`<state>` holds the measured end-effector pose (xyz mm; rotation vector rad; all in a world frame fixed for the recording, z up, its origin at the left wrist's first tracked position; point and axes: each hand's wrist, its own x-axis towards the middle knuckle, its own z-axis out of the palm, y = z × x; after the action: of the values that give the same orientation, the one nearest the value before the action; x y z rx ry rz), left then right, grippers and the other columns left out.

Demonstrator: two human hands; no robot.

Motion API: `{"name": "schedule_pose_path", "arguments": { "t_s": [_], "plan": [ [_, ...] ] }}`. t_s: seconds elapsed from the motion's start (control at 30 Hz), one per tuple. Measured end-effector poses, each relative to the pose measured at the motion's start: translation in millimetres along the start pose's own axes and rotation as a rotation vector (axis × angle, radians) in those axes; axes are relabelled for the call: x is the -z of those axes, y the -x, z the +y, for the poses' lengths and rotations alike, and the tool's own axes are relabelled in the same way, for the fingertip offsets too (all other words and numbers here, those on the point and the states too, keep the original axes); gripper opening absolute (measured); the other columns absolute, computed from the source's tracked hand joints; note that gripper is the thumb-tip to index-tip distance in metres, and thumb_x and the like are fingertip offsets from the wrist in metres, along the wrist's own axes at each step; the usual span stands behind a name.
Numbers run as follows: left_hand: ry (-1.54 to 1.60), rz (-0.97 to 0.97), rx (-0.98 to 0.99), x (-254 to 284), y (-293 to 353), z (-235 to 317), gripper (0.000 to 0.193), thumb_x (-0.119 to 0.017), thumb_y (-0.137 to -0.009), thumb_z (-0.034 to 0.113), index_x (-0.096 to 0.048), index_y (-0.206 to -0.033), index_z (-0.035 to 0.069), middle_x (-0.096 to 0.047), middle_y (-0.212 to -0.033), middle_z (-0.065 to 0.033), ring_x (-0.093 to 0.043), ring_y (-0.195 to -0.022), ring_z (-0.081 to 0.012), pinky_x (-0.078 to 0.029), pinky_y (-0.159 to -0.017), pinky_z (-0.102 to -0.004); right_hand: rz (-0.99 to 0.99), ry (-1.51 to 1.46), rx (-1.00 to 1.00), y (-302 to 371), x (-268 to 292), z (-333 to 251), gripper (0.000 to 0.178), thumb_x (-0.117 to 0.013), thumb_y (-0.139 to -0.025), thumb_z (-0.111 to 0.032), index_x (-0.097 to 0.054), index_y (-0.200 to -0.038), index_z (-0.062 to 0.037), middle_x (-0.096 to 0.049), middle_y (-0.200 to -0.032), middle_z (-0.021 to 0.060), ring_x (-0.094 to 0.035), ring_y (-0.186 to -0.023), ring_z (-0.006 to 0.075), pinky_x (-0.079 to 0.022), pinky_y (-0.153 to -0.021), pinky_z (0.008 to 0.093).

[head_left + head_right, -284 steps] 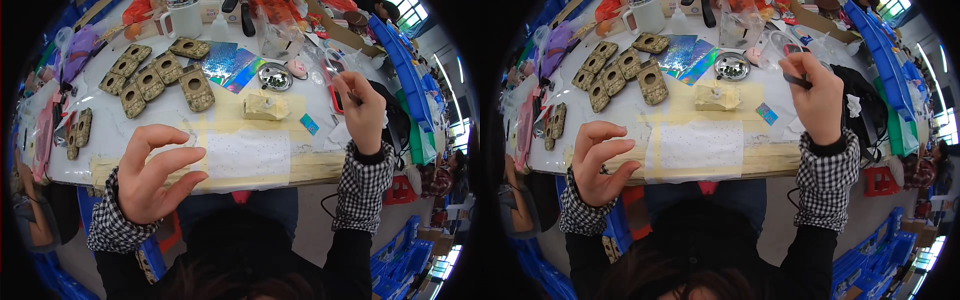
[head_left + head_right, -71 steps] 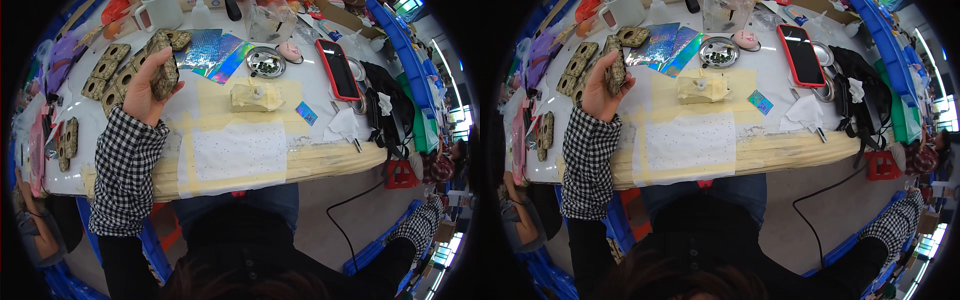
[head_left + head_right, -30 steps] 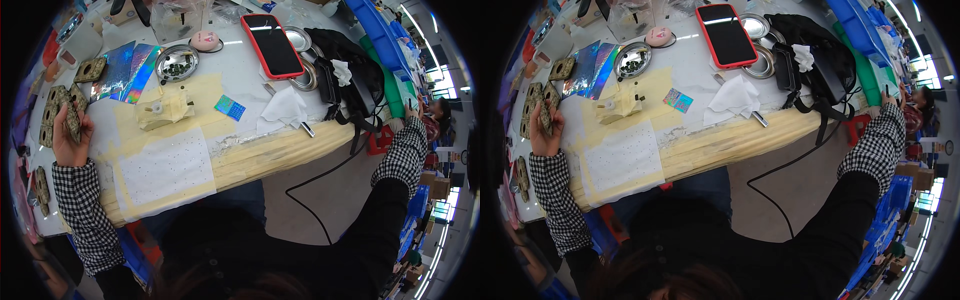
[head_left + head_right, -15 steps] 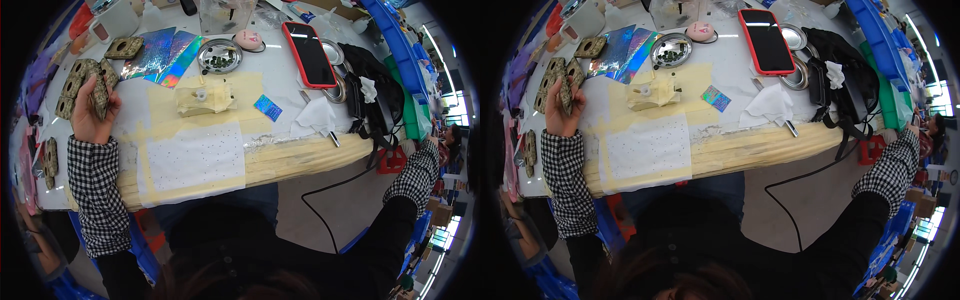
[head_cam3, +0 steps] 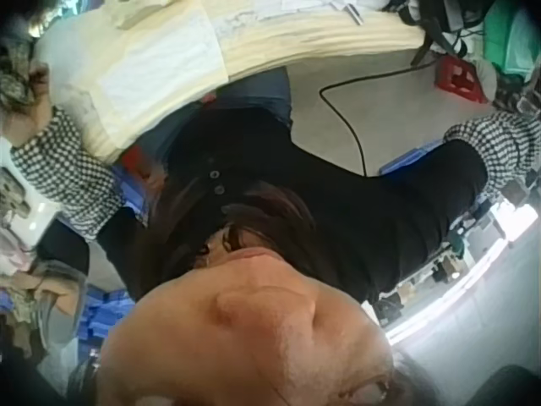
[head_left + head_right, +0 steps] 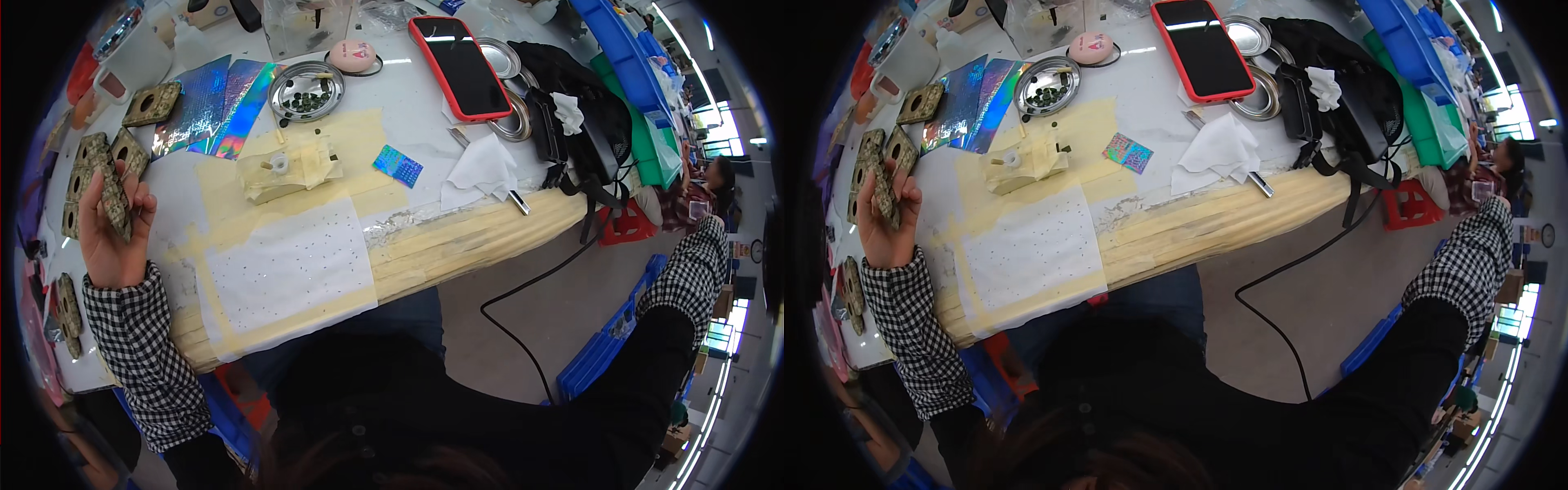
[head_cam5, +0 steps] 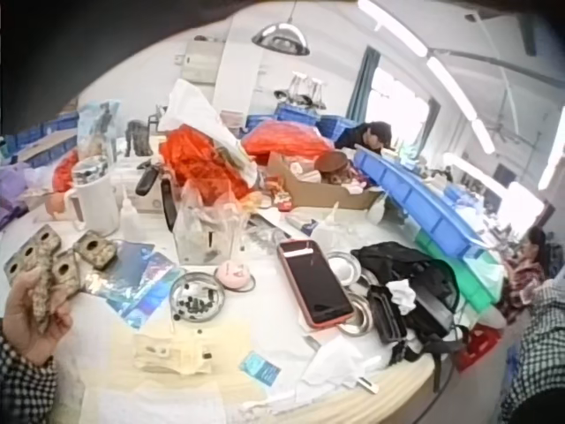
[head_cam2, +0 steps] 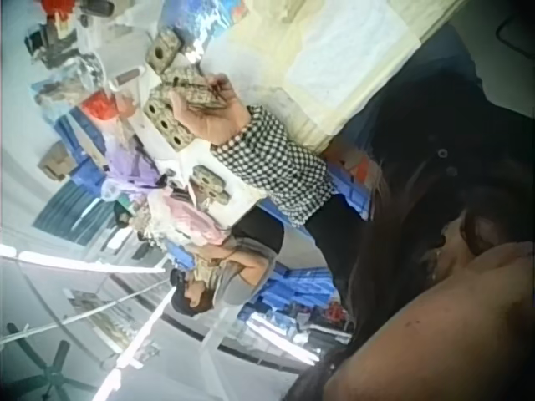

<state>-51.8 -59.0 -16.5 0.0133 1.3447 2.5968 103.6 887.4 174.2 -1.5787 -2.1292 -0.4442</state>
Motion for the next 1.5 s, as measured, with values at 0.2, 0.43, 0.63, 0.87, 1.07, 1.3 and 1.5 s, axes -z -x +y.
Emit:
{"name": "schedule_pose_path", "arguments": {
  "t_s": [0.2, 0.43, 0.63, 0.87, 1.07, 1.3, 1.5],
  "plan": [
    [0.001, -0.080, -0.030, -6.8, 9.7, -0.9, 0.036, -0.047, -0.096, 0.028, -0.050, -0.114, -0.002, -0.043, -0.080, -0.0027, -0.045, -0.079, -0.0136, -0.044, -0.075, -0.0268, -0.099, 0.074, -0.038, 21.4, -13.7, 13.9, 0.050, -0.054, -0.091, -0.042, -0.056, -0.126, -0.0061, -0.058, -0.124, 0.0143, -0.058, -0.109, 0.0285, -0.046, -0.093, 0.0411],
    [-0.036, -0.092, -0.047, -14.7, 15.1, -1.6, 0.034, -0.044, -0.096, 0.026, -0.048, -0.115, -0.001, -0.042, -0.079, -0.0026, -0.043, -0.078, -0.0125, -0.043, -0.074, -0.0263, -0.194, 0.136, -0.052, 35.9, -34.2, 6.6, 0.050, -0.054, -0.091, -0.041, -0.055, -0.127, -0.0064, -0.058, -0.125, 0.0140, -0.057, -0.110, 0.0286, -0.046, -0.094, 0.0411],
    [-0.036, -0.085, -0.037, -11.5, 12.0, -1.5, 0.034, -0.045, -0.096, 0.026, -0.048, -0.116, -0.001, -0.041, -0.079, -0.0026, -0.043, -0.078, -0.0126, -0.043, -0.074, -0.0264, -0.261, 0.179, -0.045, 41.5, -50.8, -11.8, 0.050, -0.053, -0.091, -0.041, -0.055, -0.127, -0.0067, -0.057, -0.126, 0.0138, -0.057, -0.111, 0.0287, -0.045, -0.094, 0.0411],
    [-0.030, -0.106, -0.036, -9.6, 13.4, -1.5, 0.035, -0.044, -0.096, 0.026, -0.047, -0.118, -0.001, -0.042, -0.081, -0.0032, -0.044, -0.079, -0.0136, -0.044, -0.074, -0.0270, -0.329, 0.223, -0.039, 47.0, -70.0, -25.4, 0.051, -0.053, -0.091, -0.041, -0.054, -0.128, -0.0070, -0.057, -0.127, 0.0135, -0.056, -0.112, 0.0288, -0.045, -0.095, 0.0410],
    [-0.039, -0.051, -0.026, -3.6, 8.5, -4.0, 0.034, -0.044, -0.097, 0.026, -0.048, -0.117, -0.001, -0.044, -0.082, -0.0029, -0.045, -0.079, -0.0131, -0.044, -0.073, -0.0266, -0.366, 0.244, -0.029, 44.7, -87.1, -33.8, 0.051, -0.053, -0.091, -0.041, -0.053, -0.129, -0.0072, -0.056, -0.127, 0.0133, -0.056, -0.113, 0.0289, -0.045, -0.095, 0.0410],
    [-0.053, -0.004, -0.042, -3.0, 7.3, -7.2, 0.033, -0.045, -0.096, 0.026, -0.049, -0.116, 0.000, -0.046, -0.082, -0.0023, -0.046, -0.077, -0.0123, -0.044, -0.072, -0.0266, -0.394, 0.255, -0.037, 40.6, -96.9, -41.8, 0.051, -0.053, -0.090, -0.041, -0.053, -0.130, -0.0075, -0.056, -0.128, 0.0130, -0.055, -0.114, 0.0290, -0.044, -0.096, 0.0410],
    [-0.053, 0.010, -0.055, -1.3, 9.8, -4.5, 0.033, -0.045, -0.097, 0.026, -0.049, -0.116, 0.001, -0.047, -0.082, -0.0024, -0.046, -0.078, -0.0122, -0.044, -0.072, -0.0264, -0.382, 0.204, 0.003, 56.4, -105.7, -50.2, 0.049, -0.051, -0.091, -0.040, -0.054, -0.128, -0.0083, -0.058, -0.125, 0.0139, -0.057, -0.112, 0.0278, -0.044, -0.096, 0.0400]
  ]
}}
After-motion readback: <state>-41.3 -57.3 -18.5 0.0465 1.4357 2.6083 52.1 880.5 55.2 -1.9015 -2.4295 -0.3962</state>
